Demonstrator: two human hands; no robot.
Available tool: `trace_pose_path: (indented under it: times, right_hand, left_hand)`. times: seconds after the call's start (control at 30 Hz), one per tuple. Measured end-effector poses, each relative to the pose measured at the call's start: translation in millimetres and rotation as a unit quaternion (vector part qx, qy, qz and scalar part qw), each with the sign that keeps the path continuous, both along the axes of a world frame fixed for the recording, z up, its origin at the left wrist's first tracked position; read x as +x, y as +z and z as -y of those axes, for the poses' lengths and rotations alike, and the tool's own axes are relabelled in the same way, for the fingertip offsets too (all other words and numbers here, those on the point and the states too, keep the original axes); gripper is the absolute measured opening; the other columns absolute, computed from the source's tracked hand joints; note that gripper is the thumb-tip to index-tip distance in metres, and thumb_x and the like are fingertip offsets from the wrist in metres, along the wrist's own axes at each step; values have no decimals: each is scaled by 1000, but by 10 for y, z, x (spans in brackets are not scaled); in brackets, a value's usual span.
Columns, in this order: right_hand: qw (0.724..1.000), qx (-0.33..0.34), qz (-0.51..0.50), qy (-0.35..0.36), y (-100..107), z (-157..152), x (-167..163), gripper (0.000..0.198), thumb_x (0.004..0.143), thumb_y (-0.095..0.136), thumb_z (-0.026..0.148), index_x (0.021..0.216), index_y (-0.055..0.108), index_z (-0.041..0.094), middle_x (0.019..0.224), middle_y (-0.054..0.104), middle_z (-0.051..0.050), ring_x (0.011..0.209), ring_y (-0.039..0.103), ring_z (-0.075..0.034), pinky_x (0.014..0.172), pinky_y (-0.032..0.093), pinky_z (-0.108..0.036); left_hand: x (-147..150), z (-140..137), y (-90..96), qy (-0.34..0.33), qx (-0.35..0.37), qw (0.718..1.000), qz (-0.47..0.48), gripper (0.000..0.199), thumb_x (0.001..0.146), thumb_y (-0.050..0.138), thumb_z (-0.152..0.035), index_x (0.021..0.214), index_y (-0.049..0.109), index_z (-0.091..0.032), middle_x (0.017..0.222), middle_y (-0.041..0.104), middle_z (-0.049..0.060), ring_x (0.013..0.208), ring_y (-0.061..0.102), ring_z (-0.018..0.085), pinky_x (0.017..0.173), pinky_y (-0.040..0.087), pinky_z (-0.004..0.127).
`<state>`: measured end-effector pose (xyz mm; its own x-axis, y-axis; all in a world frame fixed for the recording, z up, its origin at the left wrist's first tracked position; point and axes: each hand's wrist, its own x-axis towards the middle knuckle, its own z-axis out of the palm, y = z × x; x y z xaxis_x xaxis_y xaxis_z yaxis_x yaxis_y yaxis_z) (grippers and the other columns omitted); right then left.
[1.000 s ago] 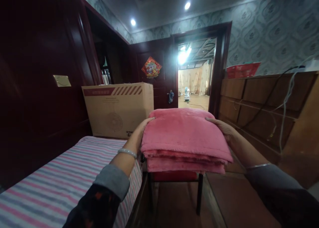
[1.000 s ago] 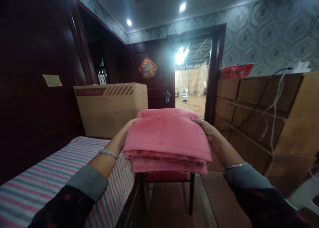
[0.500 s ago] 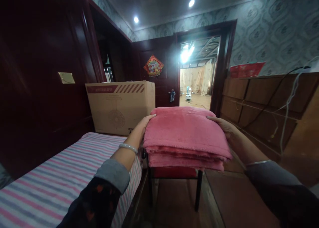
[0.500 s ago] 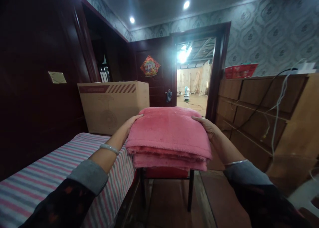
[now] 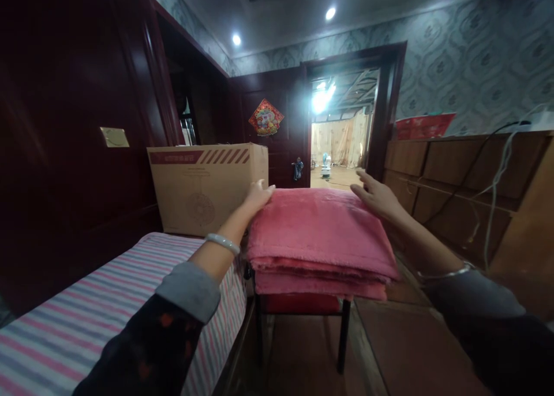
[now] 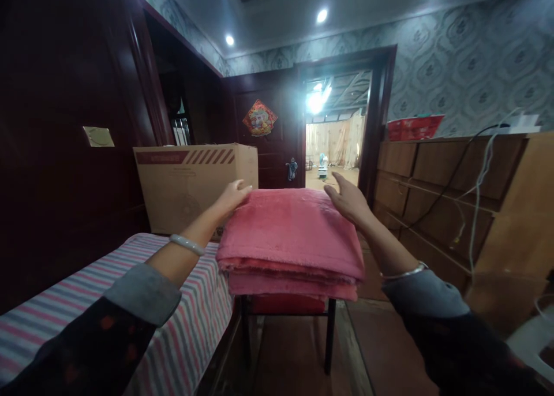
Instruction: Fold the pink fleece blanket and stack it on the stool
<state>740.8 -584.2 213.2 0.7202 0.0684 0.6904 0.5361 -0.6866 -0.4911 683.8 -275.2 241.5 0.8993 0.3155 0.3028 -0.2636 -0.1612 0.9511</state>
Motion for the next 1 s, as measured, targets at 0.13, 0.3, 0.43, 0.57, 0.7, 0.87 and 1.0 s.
trace_pose_path:
  times: [0.13, 0.3, 0.43, 0.57, 0.7, 0.87, 1.0]
  right_hand:
    - [992, -125, 7, 25, 182, -504, 35, 55, 97, 34, 42, 143, 48, 15, 148, 47, -13, 137, 41, -32, 112, 32, -50]
    - [978, -200, -18, 52, -249, -756, 134, 49, 97, 38, 51, 135, 58, 27, 140, 57, -7, 133, 46, -32, 111, 31, -51]
    - [975, -217, 11, 39, -487, -710, 226, 46, 97, 38, 48, 134, 59, 30, 139, 58, -5, 133, 46, -29, 111, 33, -48]
    - [966, -259, 21, 10, -504, -697, 264, 48, 98, 33, 41, 137, 56, 25, 139, 57, -8, 132, 48, -29, 110, 35, -49]
    - [961, -277, 24, -3, -503, -713, 245, 49, 99, 30, 39, 138, 56, 24, 140, 56, -9, 132, 49, -28, 109, 35, -50]
    - [961, -275, 14, -6, -487, -725, 199, 50, 99, 30, 41, 137, 57, 23, 142, 55, -9, 132, 48, -28, 109, 35, -50]
    - [967, -254, 9, 5, -465, -729, 182, 48, 99, 32, 42, 136, 58, 27, 140, 57, -7, 132, 48, -29, 108, 36, -52]
  left_hand:
    - [106, 398, 187, 36, 388, 919, 65, 59, 82, 65, -39, 135, 55, -16, 152, 41, 18, 144, 28, 35, 118, 12, 48]
    - [144, 573, -240, 14, 547, 836, -47, 62, 89, 42, -60, 141, 50, -27, 153, 42, 11, 144, 28, 38, 116, 1, 61]
    - [170, 540, -544, 32, 548, 836, -15, 63, 91, 35, -61, 141, 51, -25, 151, 45, 12, 142, 30, 40, 115, 2, 64]
    - [198, 530, -564, 26, 540, 841, -9, 66, 91, 35, -63, 140, 53, -23, 149, 47, 14, 140, 33, 41, 114, 3, 65]
    - [196, 516, -529, 17, 546, 837, -34, 71, 90, 31, -67, 145, 47, -24, 152, 43, 13, 141, 31, 40, 115, 5, 63]
    - [147, 439, -493, 4, 539, 841, -49, 76, 87, 33, -71, 147, 43, -25, 156, 35, 12, 146, 24, 36, 117, 2, 59]
    - [60, 261, -462, 8, 523, 850, -69, 74, 87, 40, -68, 145, 46, -23, 157, 33, 15, 147, 21, 35, 117, -1, 59]
